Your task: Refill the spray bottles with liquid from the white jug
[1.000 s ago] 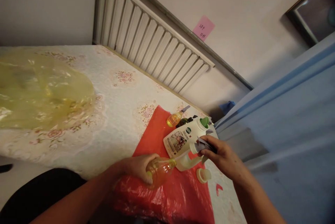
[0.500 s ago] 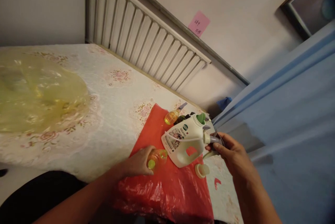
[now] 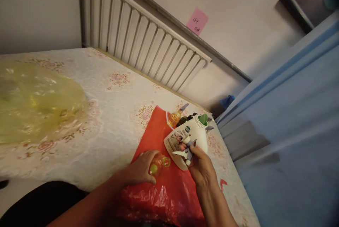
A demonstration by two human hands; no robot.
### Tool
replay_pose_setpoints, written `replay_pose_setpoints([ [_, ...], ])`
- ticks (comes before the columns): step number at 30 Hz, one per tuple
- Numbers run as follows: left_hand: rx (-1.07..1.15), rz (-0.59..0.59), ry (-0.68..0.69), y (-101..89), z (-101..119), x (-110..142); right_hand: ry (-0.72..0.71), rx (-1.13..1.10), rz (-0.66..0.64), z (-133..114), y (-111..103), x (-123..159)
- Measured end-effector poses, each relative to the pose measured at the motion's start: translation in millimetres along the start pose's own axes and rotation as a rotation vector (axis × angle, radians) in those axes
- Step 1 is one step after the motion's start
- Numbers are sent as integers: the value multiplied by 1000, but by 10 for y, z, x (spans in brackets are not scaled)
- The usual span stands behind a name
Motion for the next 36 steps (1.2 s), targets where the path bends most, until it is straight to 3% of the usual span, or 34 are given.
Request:
replay_pose_setpoints([
  [5, 7, -1, -5, 30, -11, -15, 7, -94, 28, 68, -164, 154],
  [9, 12, 48, -3, 70, -100, -46, 8, -61, 10, 42, -490, 370],
  [16, 61, 124, -16, 176, -198, -29, 37, 25, 5, 113, -1461, 753],
  [21, 10, 204, -29, 215, -201, -46, 22, -16, 210, 91, -2281, 856],
  [24, -43, 271, -14, 217, -182, -37, -46, -1, 325, -40, -2672, 784],
  [28, -116, 385, -41, 213, -142, 33, -100, 40, 323, -278, -2977, 514],
  [36, -158, 546, -109, 323, -160, 81, -123, 83, 233, -674, -3115, -282],
])
Point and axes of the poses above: each hand's wrist, its own x-axis away from the middle knuckle, its own y-axis out of the palm, z = x × y, the point moved 8 cm from there along -x, towards the middle knuckle, and after that the axes turned 3 degrees about x, right-handed, at the moved point
